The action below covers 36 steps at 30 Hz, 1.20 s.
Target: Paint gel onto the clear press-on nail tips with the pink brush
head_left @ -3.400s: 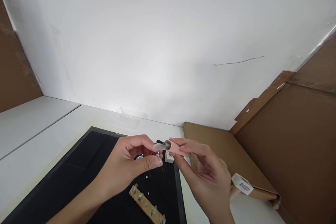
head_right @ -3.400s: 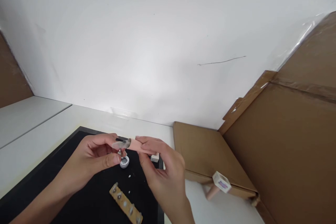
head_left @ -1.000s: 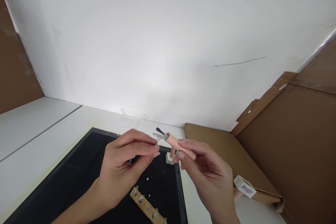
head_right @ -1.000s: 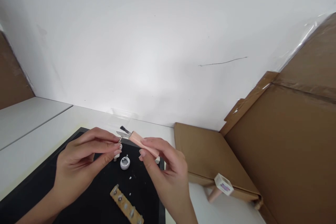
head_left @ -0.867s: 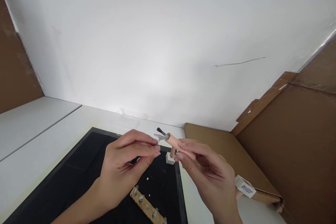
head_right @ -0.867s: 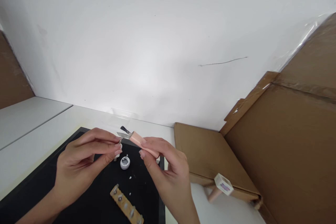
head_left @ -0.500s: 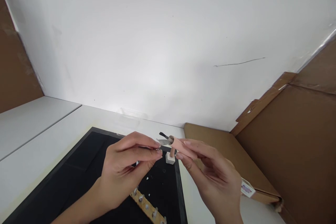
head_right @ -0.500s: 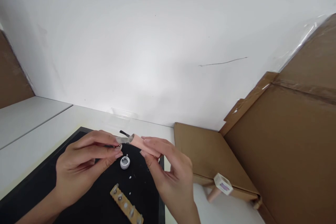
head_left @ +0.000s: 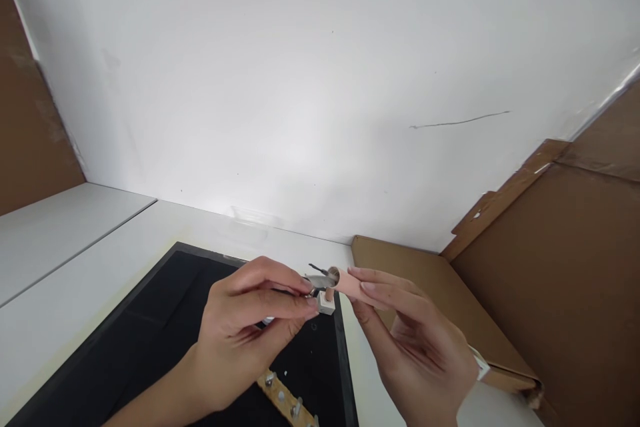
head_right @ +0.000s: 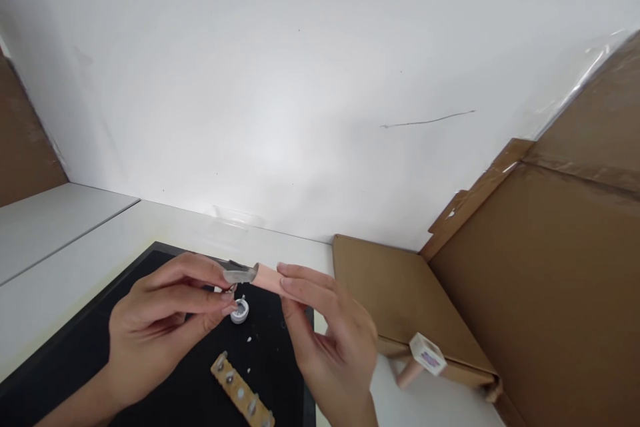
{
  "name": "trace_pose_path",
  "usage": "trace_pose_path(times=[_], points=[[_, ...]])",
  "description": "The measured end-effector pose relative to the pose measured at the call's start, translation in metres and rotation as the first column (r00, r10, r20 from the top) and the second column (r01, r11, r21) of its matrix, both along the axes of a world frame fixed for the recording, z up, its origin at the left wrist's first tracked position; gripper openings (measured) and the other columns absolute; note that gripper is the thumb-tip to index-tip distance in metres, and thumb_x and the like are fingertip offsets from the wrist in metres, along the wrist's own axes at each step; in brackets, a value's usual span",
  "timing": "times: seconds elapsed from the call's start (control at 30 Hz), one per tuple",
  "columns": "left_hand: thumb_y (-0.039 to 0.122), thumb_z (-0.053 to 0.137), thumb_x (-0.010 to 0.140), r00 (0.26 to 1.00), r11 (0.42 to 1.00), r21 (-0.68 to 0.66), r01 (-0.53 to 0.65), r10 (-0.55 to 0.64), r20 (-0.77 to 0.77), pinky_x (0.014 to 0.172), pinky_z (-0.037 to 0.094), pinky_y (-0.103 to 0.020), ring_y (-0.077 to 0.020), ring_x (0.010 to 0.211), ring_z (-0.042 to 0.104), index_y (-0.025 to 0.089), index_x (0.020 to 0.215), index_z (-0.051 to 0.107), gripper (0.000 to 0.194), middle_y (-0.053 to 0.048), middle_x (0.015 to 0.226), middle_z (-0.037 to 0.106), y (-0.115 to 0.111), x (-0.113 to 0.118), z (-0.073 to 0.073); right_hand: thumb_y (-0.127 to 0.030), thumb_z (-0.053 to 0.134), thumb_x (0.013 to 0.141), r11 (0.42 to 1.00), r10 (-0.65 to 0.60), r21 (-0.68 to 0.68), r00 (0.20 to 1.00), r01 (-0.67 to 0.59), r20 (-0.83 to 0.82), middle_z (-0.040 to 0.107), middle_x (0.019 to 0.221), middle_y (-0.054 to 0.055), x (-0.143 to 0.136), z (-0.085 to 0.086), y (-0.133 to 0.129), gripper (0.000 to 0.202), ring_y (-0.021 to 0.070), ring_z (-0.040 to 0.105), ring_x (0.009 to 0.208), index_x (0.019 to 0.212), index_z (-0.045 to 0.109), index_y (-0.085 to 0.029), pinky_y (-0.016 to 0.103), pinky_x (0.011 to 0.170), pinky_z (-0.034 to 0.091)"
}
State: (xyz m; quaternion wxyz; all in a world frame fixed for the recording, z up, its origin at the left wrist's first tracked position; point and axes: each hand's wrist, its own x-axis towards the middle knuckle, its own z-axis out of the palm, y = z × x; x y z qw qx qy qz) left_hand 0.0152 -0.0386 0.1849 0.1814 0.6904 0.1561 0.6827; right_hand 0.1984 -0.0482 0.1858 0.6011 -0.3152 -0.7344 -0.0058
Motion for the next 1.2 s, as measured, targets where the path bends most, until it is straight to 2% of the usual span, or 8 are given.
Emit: trace_pose_path(times=[0.37,0.63,0.73,0.87,0.97,1.03,1.1,1.2], points=[[0.001,0.068,0.076,0.996,0.996,-0.052,0.078,-0.077,0.038,0.054,0.057,-0.019,-0.0128,0.067,0.067,0.018,0.082,0.074,0.019,-0.004,0.08,0.066,-0.002,0.001,0.003,0.008,0.065,0.07,0.988,-0.088,0.132,0.994,0.079,0.065,0.074,0.101,0.002,0.003,-0.005,-0.002,0.053,0.0206,0.071,0.081,0.107,0.065,-0.03,0.034,0.063,0.058],[0.003,0.07,0.075,0.995,0.994,-0.07,0.084,-0.08,0.061,0.052,0.056,-0.02,-0.0133,0.065,0.066,0.02,0.082,0.075,0.019,-0.004,0.077,0.066,-0.004,0.002,0.004,0.0,0.067,0.074,0.956,-0.238,0.211,0.96,0.205,0.147,0.076,0.098,0.001,0.003,-0.006,-0.007,0.042,0.0222,0.073,0.075,0.102,0.066,-0.031,0.036,0.059,0.06],[0.005,0.071,0.076,0.995,0.994,-0.08,0.08,-0.075,0.065,0.052,0.056,-0.021,-0.0137,0.064,0.066,0.02,0.082,0.075,0.018,-0.004,0.077,0.067,-0.005,0.002,0.004,-0.001,0.067,0.074,0.934,-0.298,0.254,0.94,0.251,0.166,0.077,0.093,0.002,0.0,-0.001,-0.009,0.041,0.0224,0.073,0.072,0.101,0.067,-0.031,0.036,0.057,0.06],[0.002,0.071,0.073,0.993,0.99,-0.103,0.096,-0.087,0.083,0.052,0.055,-0.021,-0.0137,0.065,0.066,0.021,0.083,0.076,0.022,-0.004,0.077,0.067,-0.006,0.002,0.003,0.003,0.064,0.072,0.908,-0.284,0.362,0.944,0.21,0.165,0.077,0.081,0.002,-0.007,0.01,-0.009,0.043,0.0213,0.073,0.063,0.101,0.069,-0.029,0.031,0.048,0.057],[-0.001,0.073,0.071,0.986,0.982,-0.139,0.128,-0.111,0.125,0.051,0.054,-0.021,-0.0134,0.064,0.066,0.023,0.084,0.077,0.027,-0.003,0.076,0.067,-0.006,0.002,0.001,0.004,0.064,0.071,0.866,-0.327,0.449,0.928,0.219,0.18,0.077,0.077,0.002,-0.008,0.012,-0.009,0.045,0.0209,0.073,0.061,0.102,0.069,-0.029,0.031,0.045,0.056],[-0.003,0.073,0.069,0.977,0.972,-0.163,0.167,-0.141,0.161,0.053,0.055,-0.02,-0.0129,0.065,0.066,0.024,0.084,0.077,0.031,-0.003,0.076,0.068,-0.007,0.002,0.001,0.003,0.064,0.073,0.869,-0.352,0.435,0.913,0.236,0.208,0.077,0.08,0.002,-0.004,0.009,-0.008,0.045,0.0204,0.072,0.062,0.104,0.068,-0.03,0.031,0.047,0.056],[-0.004,0.073,0.068,0.965,0.956,-0.204,0.212,-0.172,0.198,0.056,0.056,-0.019,-0.0127,0.067,0.066,0.025,0.084,0.078,0.033,-0.002,0.076,0.069,-0.006,0.001,0.001,0.003,0.065,0.073,0.904,-0.332,0.351,0.917,0.243,0.221,0.076,0.089,0.003,0.001,0.005,-0.008,0.048,0.0202,0.072,0.068,0.109,0.065,-0.03,0.032,0.052,0.057],[-0.002,0.072,0.071,0.928,0.89,-0.317,0.327,-0.238,0.288,0.062,0.057,-0.019,-0.0122,0.071,0.067,0.026,0.082,0.077,0.03,-0.002,0.077,0.07,-0.004,0.0,0.0,0.004,0.066,0.071,0.956,-0.222,0.214,0.972,0.201,0.08,0.073,0.095,0.004,0.004,0.0,-0.006,0.055,0.0215,0.07,0.077,0.113,0.063,-0.03,0.035,0.061,0.057]])
